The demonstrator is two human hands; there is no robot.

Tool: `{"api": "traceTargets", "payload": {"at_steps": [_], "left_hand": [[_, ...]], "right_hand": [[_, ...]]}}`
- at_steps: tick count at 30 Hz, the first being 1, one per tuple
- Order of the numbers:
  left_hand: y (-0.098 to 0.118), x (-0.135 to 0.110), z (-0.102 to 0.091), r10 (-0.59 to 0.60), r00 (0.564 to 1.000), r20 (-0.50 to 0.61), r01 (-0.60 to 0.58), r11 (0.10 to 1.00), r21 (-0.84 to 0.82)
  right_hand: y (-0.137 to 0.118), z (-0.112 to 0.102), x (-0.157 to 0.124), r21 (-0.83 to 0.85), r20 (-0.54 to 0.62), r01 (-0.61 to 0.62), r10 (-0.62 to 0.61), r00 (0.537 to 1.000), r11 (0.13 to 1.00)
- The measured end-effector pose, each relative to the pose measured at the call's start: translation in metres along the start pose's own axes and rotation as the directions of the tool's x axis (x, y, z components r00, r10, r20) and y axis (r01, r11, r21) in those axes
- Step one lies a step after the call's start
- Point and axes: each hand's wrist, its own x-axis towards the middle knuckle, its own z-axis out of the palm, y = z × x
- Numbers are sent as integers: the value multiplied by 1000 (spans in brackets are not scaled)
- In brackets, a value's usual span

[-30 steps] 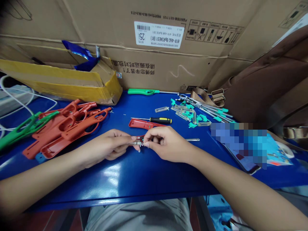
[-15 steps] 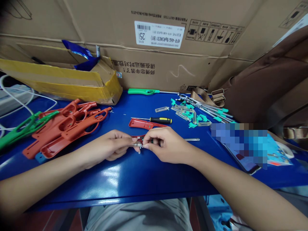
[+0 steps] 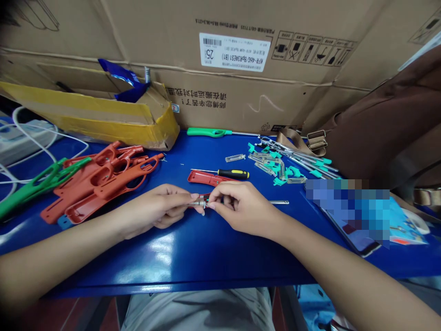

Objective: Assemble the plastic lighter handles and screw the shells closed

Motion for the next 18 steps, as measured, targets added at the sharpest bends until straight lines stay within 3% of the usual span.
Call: {"api": "traceTargets", "payload": {"at_steps": [10, 18], "left_hand": [[0, -2, -4, -9, 1000, 27, 10, 998, -69], [-1, -3, -2, -13, 1000, 21, 15, 994, -107]], "right_hand": [[4, -1, 1, -86, -77, 218, -224, 971, 972], [5, 4, 2, -84, -109, 269, -277, 955, 959]]}}
